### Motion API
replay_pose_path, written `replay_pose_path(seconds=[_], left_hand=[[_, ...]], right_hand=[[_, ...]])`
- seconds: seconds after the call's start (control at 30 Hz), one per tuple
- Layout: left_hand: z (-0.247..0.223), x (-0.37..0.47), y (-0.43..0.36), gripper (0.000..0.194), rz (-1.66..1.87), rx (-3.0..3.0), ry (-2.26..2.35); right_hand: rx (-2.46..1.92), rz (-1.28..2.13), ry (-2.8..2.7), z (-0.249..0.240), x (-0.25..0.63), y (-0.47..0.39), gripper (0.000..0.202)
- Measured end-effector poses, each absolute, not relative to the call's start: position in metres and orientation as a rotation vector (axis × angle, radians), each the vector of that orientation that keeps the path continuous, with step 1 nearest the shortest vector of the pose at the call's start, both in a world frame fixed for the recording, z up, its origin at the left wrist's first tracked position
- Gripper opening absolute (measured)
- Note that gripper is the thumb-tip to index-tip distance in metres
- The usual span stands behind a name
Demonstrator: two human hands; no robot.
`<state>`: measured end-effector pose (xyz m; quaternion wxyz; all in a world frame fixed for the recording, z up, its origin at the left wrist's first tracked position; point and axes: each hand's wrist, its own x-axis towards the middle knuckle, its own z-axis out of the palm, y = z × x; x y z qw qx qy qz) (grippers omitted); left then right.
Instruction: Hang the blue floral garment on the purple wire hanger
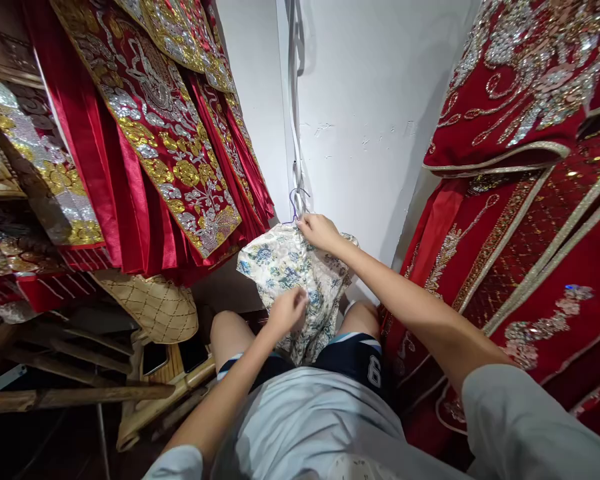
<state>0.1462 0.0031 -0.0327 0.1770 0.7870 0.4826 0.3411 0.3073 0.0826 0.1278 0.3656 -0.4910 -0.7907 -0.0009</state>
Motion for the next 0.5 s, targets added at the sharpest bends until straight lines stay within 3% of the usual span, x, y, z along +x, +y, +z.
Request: replay_pose_path(seconds=[0.13, 0.27, 0.33, 0.5], left_hand=[[0.045, 0.146, 0.046, 0.038, 1.603, 2.149, 1.228], [0.094, 0.154, 0.074, 0.017, 1.561, 2.391, 1.163], [0.101, 0.157, 0.077, 0.017, 1.561, 2.446, 1.165], [0.103, 0.132, 0.083, 0.016, 2.040, 1.732, 1.230]], right_hand=[[-1.181, 0.507, -1.752, 0.119, 0.306, 0.081, 0.024], [-1.138, 0.687, -1.611, 0.103, 0.303, 0.082, 0.021], [-1.132, 0.737, -1.519, 0.086, 0.300, 0.079, 0.020], [-1.155, 0.911, -1.331, 0.012, 0.283, 0.052, 0.026]])
